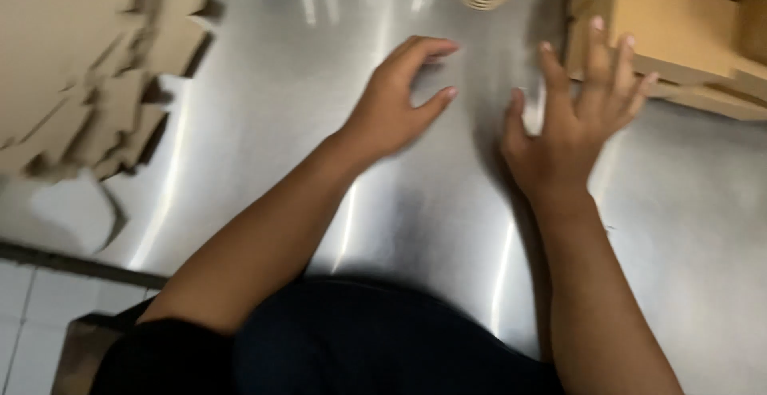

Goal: The person assembles a flat cardboard box blank into a three-dimensional container. They fold the side flaps upward, tuck the locking tabs into their slots, and secure the top flaps to form a finished box.

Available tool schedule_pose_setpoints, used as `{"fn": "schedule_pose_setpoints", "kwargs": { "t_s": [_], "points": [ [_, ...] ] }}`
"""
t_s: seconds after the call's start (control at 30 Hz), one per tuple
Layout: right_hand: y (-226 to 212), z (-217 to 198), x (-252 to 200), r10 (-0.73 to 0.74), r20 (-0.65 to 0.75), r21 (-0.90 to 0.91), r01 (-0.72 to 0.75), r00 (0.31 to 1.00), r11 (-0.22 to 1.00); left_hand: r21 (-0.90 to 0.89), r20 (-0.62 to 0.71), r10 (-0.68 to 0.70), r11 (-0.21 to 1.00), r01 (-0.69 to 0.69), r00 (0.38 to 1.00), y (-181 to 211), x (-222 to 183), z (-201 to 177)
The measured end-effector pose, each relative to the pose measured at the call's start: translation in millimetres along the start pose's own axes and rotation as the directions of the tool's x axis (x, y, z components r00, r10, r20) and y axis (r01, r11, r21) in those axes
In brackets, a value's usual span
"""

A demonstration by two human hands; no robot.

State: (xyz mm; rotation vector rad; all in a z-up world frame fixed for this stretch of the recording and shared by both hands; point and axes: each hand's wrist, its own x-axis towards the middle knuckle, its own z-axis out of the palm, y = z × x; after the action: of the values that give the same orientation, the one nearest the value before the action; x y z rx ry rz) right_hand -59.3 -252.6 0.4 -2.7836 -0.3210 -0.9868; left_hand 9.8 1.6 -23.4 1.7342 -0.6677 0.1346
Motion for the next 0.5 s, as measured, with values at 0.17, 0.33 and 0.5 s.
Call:
{"fn": "schedule_pose_setpoints", "kwargs": {
  "t_s": [0.17,0.33,0.5],
  "points": [
    [-14.1,8.3,-8.7,-0.234,-0.048,0.139,0.238,0.971,0.961,0.126,-0.339,-0.132,0.975,0.185,0.931,1.4,10.0,-62.0],
    [-5.7,19.3,-15.5,-0.257,-0.033,0.178,0.258,0.966,0.949,0.601,-0.611,0.212,0.751,0.272,0.763,-8.8,0.0,-193.2],
    [2.3,30.5,-23.4,-0.229,0.005,0.202,0.223,0.973,0.954,0.571,-0.774,-0.117,0.298,0.765,0.623,-41.4,-74.4,-289.1]
  ]
}}
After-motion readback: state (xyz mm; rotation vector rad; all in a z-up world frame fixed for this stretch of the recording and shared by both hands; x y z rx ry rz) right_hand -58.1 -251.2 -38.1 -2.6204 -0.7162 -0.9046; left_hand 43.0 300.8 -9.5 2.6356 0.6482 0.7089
